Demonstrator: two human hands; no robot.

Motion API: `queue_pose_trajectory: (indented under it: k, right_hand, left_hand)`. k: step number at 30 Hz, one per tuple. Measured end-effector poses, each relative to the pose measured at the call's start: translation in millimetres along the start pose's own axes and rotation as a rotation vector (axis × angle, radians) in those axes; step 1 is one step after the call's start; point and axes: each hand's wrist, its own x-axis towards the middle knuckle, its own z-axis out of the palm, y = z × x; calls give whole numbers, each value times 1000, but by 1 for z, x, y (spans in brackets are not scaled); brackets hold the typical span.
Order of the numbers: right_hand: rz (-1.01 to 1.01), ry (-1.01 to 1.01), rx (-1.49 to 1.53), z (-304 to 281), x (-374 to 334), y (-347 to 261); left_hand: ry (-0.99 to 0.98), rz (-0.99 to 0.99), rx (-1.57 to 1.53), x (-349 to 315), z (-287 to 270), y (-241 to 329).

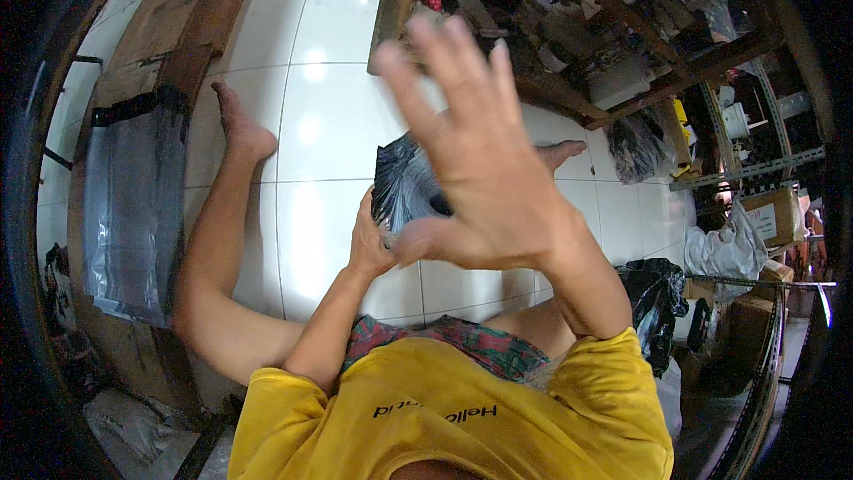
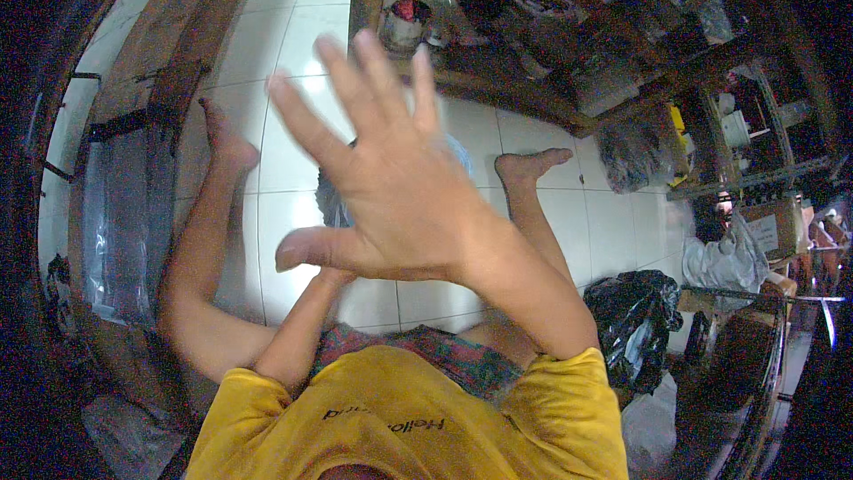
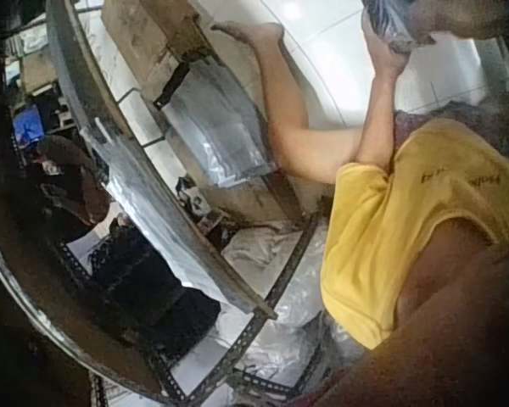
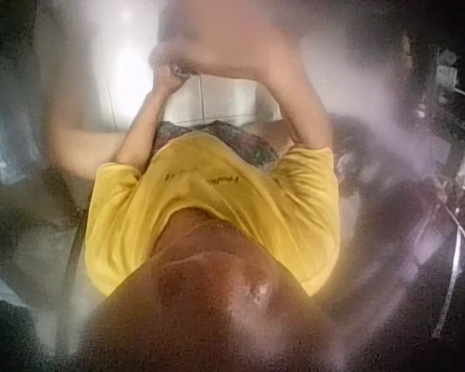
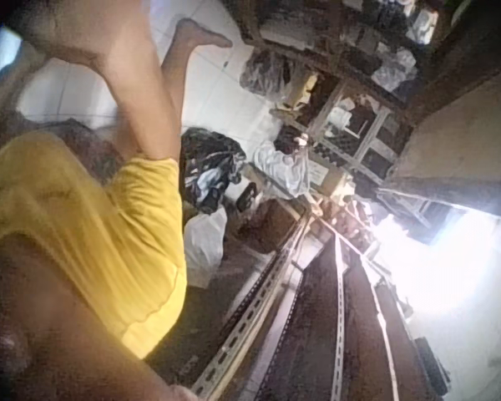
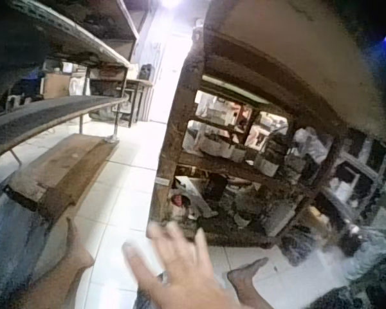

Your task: The person sits on the floor and repeatedly unfolds, smooths, and refolds white poly mailers with black adhesive strips. They handle the mailers one at a time, pressing them flat and stacking them on the floor.

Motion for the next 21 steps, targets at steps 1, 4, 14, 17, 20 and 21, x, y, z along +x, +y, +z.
queue_pose_trajectory:
  k: [1,4,14,17,20,21]
  right_hand:
    - [42,-31,-4,14,-10,6]
    - [106,-122,-97,34,-22,29]
    - [123,91,-77,-5,-22,46]
    - [165,-51,-63,28,-41,39]
    - [70,124,56,-11,-26,22]
    - [102,52,27,3,-34,24]
  left_hand:
    - [-59,-47,63,-13,11,-11]
    - [-131,-39,151,-10,20,2]
    - [-70,-95,220,-1,23,15]
    - [-78,-78,133,13,15,46]
    - [-104,-20,186,1,20,9]
    - [-129,-4,201,-5,27,-6]
